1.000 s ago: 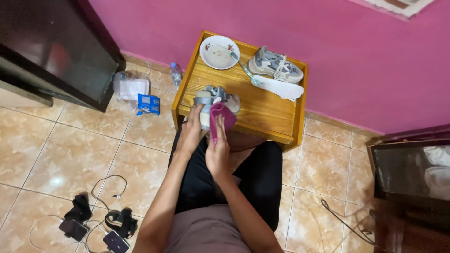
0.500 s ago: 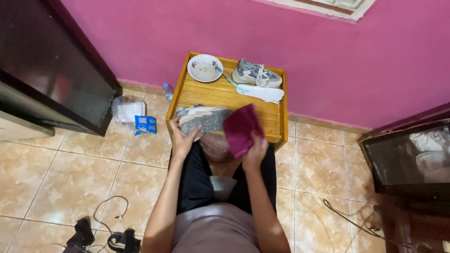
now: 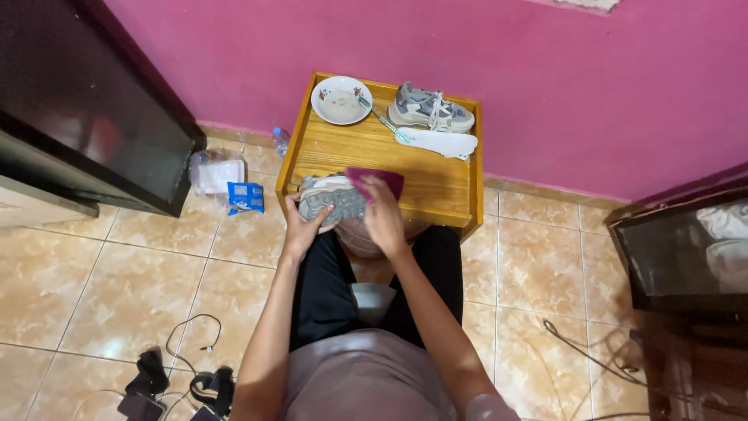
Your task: Cleaning the sole of a sneaker using a cloth, a scrub brush, and cleaning solution from a bowl.
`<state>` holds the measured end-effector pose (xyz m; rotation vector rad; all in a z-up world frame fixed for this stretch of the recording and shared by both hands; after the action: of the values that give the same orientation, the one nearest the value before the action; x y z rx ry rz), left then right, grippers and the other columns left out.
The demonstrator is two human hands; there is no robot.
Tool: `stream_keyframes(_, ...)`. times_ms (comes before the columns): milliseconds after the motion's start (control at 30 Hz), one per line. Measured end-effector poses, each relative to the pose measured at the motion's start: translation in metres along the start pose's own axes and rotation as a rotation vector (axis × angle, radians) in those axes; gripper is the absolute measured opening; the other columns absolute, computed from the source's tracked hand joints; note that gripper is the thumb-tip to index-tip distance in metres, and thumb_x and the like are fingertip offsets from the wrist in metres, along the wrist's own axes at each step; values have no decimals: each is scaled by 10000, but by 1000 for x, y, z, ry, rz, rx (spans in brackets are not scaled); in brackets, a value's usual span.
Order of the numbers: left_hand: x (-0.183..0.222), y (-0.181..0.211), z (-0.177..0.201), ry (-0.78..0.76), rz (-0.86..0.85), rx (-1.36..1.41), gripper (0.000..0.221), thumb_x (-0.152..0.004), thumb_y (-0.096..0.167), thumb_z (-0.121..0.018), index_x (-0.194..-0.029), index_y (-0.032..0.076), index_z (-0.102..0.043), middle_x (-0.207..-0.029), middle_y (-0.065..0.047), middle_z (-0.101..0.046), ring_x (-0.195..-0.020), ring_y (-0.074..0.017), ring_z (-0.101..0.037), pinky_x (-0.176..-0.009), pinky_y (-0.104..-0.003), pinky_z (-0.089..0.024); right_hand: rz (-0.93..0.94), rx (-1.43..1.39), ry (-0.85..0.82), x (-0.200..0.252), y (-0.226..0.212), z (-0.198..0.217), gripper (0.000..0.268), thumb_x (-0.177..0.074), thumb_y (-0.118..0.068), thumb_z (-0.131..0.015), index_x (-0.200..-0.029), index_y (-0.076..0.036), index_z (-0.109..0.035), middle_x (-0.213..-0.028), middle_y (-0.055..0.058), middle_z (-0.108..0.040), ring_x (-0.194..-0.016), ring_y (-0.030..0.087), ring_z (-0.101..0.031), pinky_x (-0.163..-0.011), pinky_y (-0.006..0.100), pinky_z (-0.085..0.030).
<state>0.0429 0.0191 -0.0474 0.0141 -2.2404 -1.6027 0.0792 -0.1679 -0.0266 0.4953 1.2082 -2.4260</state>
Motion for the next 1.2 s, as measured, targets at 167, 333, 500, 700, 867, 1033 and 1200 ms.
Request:
stream_keyframes(167,-9,-3,6,-30,-24,74,726,-860,58,-838,-1377,103,-330,-1391,-262,-360,-1162,-441,-574,-835,-576,-646,-161,-41,21,-14,58,-3,357,-931,-18,-545,-1269,-57,-653,-1256,141,-688,-1260,302,-610,-1153,427,-396)
stream_keyframes(333,1,1,7,-67,-53,101,702,-870,6,-804,-1378,110,-332,-1401,-239,-348,-1137,-398,-573,-847,-573,-647,-674,-354,138,32,211,-4,304,-1006,-164,-511,-1194,-64,-728,-1104,142,-739,-1087,263,-688,-998,445,-480)
stream_keyframes(500,3,-7,3,49,-86,194,616,-922,25,-748,-1353,177,-336,-1401,-175,-406,-1111,-310,-589,-871,-575,-647,-956,-1082,502,45,202,-18,226,-880,-95,-655,-1101,-79,-698,-1011,74,-700,-947,241,-665,-904,421,-533)
stream_keyframes(700,17,-15,-39,152,-134,132,705,-928,86,-781,-1398,145,-258,-1469,-285,-327,-1197,-411,-574,-914,-596,-605,-1028,-1589,700,61,187,-105,315,-831,-8,-659,-1136,-87,-659,-1077,156,-732,-965,330,-720,-890,510,-593)
stream_keyframes(867,27,12,-42,204,-253,-426,769,-812,390,-883,-1298,83,-372,-1565,-303,-211,-1486,-478,-231,-1227,-641,-225,-1138,-1577,590,67,108,-89,377,-820,-6,-636,-1186,-96,-616,-1122,110,-699,-1034,287,-684,-951,487,-558)
stream_keyframes(1033,-6,0,-19,-58,-311,-563,665,-807,502,-878,-1147,131,-443,-1517,-221,-343,-1453,-442,-298,-1220,-585,-210,-1340,-1580,443,90,73,-70,434,-840,10,-598,-1268,-59,-571,-1246,188,-649,-1206,387,-607,-1076,609,-462)
stream_keyframes(1200,3,42,-43,-144,-204,-406,710,-787,398,-916,-1288,258,-433,-1397,-132,-572,-1383,-360,-489,-1173,-518,-344,-1394,-1604,422,65,14,-27,485,-808,-2,-552,-1291,-46,-545,-1258,175,-611,-1226,366,-569,-1109,580,-447)
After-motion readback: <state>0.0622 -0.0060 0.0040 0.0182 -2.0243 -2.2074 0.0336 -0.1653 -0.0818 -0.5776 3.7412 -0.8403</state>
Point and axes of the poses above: each hand's wrist, its own x-axis away from the middle knuckle, its own z-axis out of the back of the hand, y = z × x, the point moved 4 cm from there along -x, towards the middle knuckle
